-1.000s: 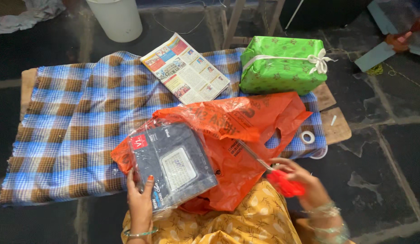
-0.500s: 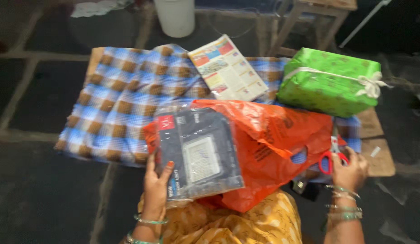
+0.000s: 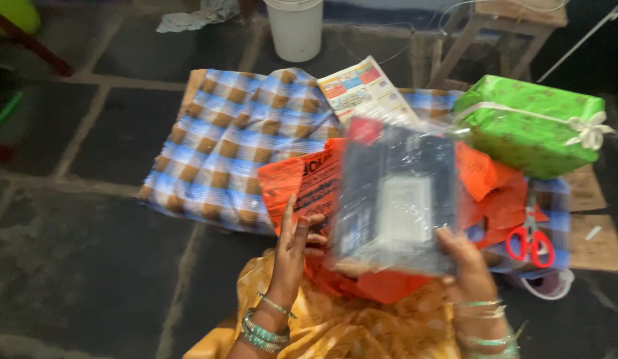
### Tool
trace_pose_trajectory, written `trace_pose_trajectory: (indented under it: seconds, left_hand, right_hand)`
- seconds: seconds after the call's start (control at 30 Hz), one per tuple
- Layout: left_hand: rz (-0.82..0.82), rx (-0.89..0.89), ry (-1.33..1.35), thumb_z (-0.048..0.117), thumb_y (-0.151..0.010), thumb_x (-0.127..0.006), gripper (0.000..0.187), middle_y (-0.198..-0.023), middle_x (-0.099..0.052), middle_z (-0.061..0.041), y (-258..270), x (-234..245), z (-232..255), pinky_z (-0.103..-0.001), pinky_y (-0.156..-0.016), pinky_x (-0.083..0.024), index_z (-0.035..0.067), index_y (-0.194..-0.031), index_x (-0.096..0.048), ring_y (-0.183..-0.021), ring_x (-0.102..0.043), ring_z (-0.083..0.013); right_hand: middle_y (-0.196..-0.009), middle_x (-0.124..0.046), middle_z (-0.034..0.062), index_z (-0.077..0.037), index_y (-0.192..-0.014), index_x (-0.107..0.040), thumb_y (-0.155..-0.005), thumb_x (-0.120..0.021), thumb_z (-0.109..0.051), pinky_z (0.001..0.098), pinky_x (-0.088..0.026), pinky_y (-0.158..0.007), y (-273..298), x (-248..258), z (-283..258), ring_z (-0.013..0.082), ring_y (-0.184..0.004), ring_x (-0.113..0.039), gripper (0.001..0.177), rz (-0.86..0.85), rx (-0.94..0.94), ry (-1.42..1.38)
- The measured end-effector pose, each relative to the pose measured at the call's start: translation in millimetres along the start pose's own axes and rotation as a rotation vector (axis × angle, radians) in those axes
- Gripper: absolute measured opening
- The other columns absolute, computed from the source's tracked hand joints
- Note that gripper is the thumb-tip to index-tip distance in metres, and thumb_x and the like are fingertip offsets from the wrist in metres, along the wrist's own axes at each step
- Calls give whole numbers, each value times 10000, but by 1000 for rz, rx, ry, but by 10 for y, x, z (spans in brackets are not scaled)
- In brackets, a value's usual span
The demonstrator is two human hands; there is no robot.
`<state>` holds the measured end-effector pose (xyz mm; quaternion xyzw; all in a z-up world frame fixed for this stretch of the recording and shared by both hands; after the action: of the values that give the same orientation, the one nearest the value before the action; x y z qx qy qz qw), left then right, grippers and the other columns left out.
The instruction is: The person wraps a small rectangular box using an orange plastic bag. They place the box on the bag, fold the sides over, and secure the package with clear adhesive tape using scissors to cut the tape.
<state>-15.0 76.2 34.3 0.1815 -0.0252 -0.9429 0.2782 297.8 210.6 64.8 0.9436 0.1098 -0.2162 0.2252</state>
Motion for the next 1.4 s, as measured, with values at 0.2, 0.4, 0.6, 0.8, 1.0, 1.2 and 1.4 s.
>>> trace_pose_trajectory:
  seconds: [0.2,0.4,0.6,0.8,1.0,1.2,1.4]
  left_hand:
    - [364,-61,-767,422,-853,-852,985,-1420,-499,-280,-271,1135,-583,-428,-959,-497,64,-1552,-257,-1209,-554,-363]
    - [418,-36,-941,423,-871,-775,566,-1124,-707,-254,-604,1361,-928,-491,-879,-530,-9,-1187,-592,-1041,-676,-398]
    - [265,-239,-795,282,-920,-700,289,-875,-737,-205,-1089,929,405,-455,-691,-519,20,-1043,-697,-769,-695,-359]
    - [456,-424,-605,350,-980,-657,518,-1099,-750,-154,-1209,1004,1698,-385,-831,-547,82,-1406,-535,-964,-723,-254]
    - [338,-196,-513,461,-931,-724,950,-1576,-383,-235,-812,1224,753,-475,-1053,-461,159,-1649,-179,-1316,-534,-392]
    - [233,92,-657,290,-773,-824,956,-1396,-611,-179,-534,1312,-782,-462,-1029,-476,126,-1530,-264,-1230,-622,-354]
    - [335,-311,-614,61,-775,-749,490,-1161,-704,-189,-915,1398,-327,-421,-912,-537,22,-1244,-612,-1040,-687,-329]
  right_hand:
    - [-1186,-708,99,-32,-1242,-619,-950,-609,-270,441,-597,-903,176,334,-367,235,-1081,-711,377,130,15,-241]
    - [-1210,-682,96,-26,-1410,-601,-932,-652,-146,389,-542,-848,625,840,-390,195,-1036,-672,496,270,11,154]
    - [-1185,-698,130,-34,-1485,-556,-830,-708,-63,399,-537,-810,798,1199,-570,224,-989,-676,673,326,-14,453]
    - [-1242,-689,152,-28,-1518,-482,-844,-710,-61,381,-525,-909,648,1242,-609,216,-1118,-676,712,324,55,539]
    - [-1230,-683,134,-70,-1538,-477,-808,-699,-59,398,-530,-905,603,962,-287,230,-1094,-671,762,264,77,351]
    - [-1244,-697,123,-84,-1575,-444,-796,-717,-13,347,-470,-958,613,722,-267,209,-1107,-646,829,223,158,469]
    - [-1280,-661,126,-149,-1637,-439,-909,-665,-110,387,-486,-946,814,865,-392,206,-1125,-615,763,264,212,330]
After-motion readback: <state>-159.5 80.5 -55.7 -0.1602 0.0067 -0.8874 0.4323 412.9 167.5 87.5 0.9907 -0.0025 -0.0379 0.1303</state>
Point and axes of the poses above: each hand's wrist, its own y-axis away from the middle knuckle, its own x-axis out of the back of the hand, z = x × y, the point moved 10 cm from there along -y, towards the middle knuckle
